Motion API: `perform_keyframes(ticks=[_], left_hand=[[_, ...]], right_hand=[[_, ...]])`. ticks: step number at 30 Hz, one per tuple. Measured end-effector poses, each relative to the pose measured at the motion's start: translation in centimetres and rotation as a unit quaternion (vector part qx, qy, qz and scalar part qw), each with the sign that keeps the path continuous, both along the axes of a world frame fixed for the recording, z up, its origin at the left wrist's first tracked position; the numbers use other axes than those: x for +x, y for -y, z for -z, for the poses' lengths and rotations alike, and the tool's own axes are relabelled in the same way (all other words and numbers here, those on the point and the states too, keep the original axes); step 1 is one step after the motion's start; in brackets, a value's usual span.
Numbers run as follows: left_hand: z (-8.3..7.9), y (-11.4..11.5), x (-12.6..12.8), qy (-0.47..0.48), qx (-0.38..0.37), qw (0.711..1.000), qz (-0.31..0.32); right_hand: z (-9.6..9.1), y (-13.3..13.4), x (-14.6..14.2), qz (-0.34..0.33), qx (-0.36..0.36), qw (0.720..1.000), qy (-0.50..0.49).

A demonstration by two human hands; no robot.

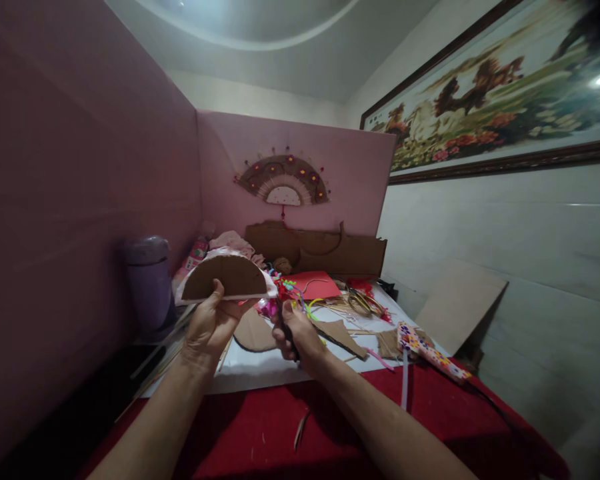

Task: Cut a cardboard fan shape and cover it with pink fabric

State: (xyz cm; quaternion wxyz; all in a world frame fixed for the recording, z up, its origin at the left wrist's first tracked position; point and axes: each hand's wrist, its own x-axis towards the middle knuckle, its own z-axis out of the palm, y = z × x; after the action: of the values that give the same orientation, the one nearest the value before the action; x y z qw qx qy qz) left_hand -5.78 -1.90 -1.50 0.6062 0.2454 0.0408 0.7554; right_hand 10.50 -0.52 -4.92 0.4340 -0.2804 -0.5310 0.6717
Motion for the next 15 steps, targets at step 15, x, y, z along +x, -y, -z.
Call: perform_keyframes(ticks=[15], left_hand=[[0.8,0.8,1.5,-0.175,-0.052,0.978,0.099]], right_hand=[[-2.7,-0.2,2.9,0.074,0.084,0.972,-0.205]])
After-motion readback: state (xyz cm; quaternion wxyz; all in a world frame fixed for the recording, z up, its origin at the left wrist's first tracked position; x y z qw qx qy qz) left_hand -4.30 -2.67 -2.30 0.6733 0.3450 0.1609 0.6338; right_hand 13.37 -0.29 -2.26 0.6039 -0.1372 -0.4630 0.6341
